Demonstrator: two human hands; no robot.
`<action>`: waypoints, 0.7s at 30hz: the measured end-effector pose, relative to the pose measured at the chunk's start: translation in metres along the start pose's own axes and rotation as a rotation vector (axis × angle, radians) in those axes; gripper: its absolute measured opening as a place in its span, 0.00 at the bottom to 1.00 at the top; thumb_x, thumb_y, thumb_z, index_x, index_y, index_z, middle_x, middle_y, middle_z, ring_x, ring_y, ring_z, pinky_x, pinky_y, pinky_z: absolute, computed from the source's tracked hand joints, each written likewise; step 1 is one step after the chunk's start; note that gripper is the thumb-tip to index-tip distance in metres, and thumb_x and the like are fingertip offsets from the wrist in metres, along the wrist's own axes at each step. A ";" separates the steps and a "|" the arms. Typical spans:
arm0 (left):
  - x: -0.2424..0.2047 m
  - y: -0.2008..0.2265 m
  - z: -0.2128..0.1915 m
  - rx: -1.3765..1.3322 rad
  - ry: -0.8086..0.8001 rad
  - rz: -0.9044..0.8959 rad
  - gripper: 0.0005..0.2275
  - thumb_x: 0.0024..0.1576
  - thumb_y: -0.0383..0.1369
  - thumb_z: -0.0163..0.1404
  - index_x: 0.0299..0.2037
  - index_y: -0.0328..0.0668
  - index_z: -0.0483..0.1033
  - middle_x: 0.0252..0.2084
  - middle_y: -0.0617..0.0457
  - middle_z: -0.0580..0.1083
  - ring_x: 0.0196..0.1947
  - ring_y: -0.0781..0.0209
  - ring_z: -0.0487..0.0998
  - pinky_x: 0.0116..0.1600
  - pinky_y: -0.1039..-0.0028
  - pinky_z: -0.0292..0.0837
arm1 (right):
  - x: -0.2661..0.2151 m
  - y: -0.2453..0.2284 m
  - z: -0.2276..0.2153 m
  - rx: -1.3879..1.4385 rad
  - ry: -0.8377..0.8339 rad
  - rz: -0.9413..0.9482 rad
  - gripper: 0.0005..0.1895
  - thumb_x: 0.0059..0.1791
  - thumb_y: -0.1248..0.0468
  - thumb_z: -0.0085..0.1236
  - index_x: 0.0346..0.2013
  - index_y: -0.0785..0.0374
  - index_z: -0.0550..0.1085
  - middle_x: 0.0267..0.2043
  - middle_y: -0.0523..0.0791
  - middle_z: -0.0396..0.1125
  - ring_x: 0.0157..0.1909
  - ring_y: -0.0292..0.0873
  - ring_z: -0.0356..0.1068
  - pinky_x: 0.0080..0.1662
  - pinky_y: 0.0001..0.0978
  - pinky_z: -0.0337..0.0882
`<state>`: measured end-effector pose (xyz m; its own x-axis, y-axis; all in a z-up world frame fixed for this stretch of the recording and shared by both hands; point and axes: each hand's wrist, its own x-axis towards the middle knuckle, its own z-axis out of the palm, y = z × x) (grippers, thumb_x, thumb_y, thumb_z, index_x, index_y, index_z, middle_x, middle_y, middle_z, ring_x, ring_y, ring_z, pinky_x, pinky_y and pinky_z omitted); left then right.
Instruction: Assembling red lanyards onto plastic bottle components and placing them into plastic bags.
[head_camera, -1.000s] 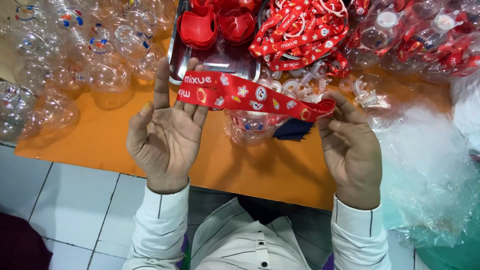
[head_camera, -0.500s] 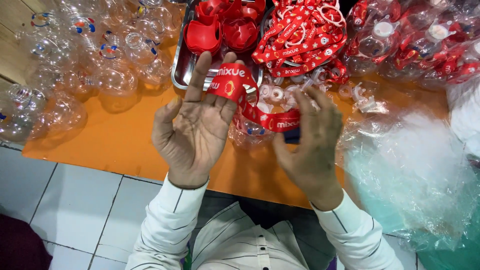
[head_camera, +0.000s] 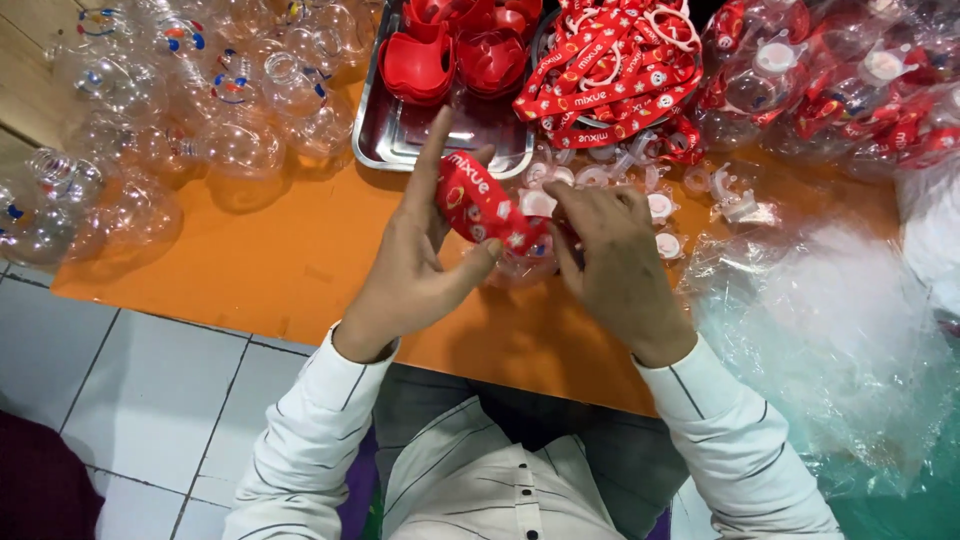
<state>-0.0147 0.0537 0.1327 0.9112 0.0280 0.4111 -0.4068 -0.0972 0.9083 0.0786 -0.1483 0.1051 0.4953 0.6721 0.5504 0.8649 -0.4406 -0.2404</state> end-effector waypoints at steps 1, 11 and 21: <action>-0.001 0.002 -0.001 -0.001 -0.002 0.000 0.40 0.61 0.23 0.51 0.77 0.44 0.34 0.68 0.34 0.68 0.79 0.53 0.58 0.78 0.70 0.55 | 0.000 0.002 0.000 -0.002 0.000 0.002 0.19 0.54 0.70 0.55 0.61 0.68 0.69 0.45 0.49 0.72 0.46 0.49 0.70 0.57 0.43 0.60; -0.001 0.011 -0.020 0.158 -0.060 -0.045 0.38 0.61 0.24 0.48 0.77 0.50 0.35 0.58 0.46 0.73 0.59 0.56 0.79 0.71 0.64 0.73 | 0.017 0.008 -0.014 0.506 0.032 0.219 0.12 0.54 0.72 0.52 0.52 0.73 0.75 0.49 0.54 0.73 0.50 0.49 0.74 0.52 0.35 0.74; -0.007 -0.008 -0.001 0.748 -0.041 0.293 0.24 0.60 0.24 0.53 0.67 0.46 0.65 0.71 0.36 0.58 0.69 0.36 0.64 0.70 0.49 0.65 | 0.002 -0.002 -0.016 0.335 -0.168 0.023 0.22 0.48 0.58 0.65 0.51 0.68 0.73 0.52 0.54 0.68 0.57 0.55 0.69 0.58 0.45 0.67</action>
<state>-0.0178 0.0555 0.1231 0.7814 -0.1370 0.6088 -0.4915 -0.7362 0.4653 0.0765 -0.1552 0.1193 0.4972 0.7648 0.4097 0.8182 -0.2562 -0.5146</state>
